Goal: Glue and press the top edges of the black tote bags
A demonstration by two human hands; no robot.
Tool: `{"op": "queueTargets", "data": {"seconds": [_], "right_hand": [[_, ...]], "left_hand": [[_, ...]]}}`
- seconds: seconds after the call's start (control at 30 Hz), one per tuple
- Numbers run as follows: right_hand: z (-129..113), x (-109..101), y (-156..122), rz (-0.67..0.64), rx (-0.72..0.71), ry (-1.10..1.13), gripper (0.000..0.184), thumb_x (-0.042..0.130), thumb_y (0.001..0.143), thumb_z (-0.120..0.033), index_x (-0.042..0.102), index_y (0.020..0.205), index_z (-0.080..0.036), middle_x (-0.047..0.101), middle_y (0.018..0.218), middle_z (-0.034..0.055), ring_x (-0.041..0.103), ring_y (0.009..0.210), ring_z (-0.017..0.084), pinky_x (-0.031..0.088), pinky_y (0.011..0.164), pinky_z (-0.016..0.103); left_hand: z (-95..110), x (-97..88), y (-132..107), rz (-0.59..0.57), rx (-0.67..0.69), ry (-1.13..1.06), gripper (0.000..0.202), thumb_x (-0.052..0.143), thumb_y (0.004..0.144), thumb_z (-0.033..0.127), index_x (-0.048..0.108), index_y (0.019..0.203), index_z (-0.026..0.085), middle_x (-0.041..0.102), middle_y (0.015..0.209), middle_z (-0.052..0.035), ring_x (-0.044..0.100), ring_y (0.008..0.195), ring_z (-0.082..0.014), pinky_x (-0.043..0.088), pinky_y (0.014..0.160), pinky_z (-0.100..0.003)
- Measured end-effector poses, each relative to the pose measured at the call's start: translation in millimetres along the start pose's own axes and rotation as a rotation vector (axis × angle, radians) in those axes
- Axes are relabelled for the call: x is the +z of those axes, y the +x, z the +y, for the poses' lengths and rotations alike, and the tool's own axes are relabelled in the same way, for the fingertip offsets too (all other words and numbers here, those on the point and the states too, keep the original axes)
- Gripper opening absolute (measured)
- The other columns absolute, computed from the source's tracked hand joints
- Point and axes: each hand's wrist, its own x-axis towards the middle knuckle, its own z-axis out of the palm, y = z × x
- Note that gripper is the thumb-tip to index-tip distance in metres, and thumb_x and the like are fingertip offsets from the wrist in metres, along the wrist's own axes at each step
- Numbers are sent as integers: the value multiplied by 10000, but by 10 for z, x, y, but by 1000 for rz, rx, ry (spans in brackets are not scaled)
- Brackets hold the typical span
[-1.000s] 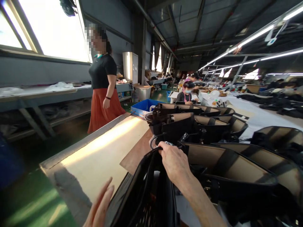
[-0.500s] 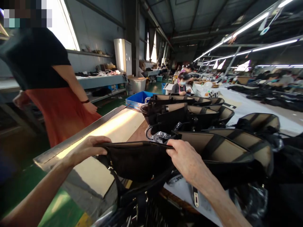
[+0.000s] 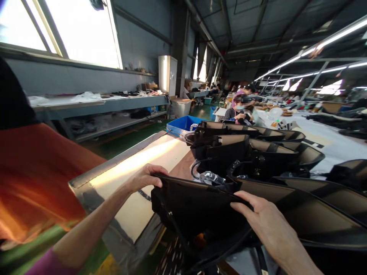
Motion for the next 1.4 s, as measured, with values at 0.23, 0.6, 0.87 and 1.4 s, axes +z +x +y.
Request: {"op": "queueTargets", "data": {"seconds": [0.23,0.6,0.87,1.4], "right_hand": [[-112,-10,0,58,-117,-276,378,412,793,-464,658,990,-257,664,954,60,609,846,331,481,686,454],[-890,246,-12,105,-806,-233,254,561,781,-94,603,1021,-164,507,1239,107,439,1143,283,412,941,457],[-986,204,109,16,-696,-76,194,473,840,-177,598,697,-216,625,1046,38,569,974,250,455,858,394],[-859,260,150,98,-442,-117,185,401,854,-240,524,718,-217,603,797,27,581,696,202,409,661,303]], "left_hand": [[-42,27,20,57,29,-30,293,767,557,230,697,821,122,643,696,0,535,624,-101,405,583,-181],[-191,23,-112,174,17,47,371,756,600,340,677,881,111,603,669,8,491,596,-93,357,543,-186],[-201,8,-115,158,31,37,343,749,608,319,678,870,110,619,693,-4,507,630,-107,374,576,-194],[-70,223,-131,248,223,421,174,667,727,243,717,871,160,671,806,-10,587,767,-149,432,709,-227]]}}
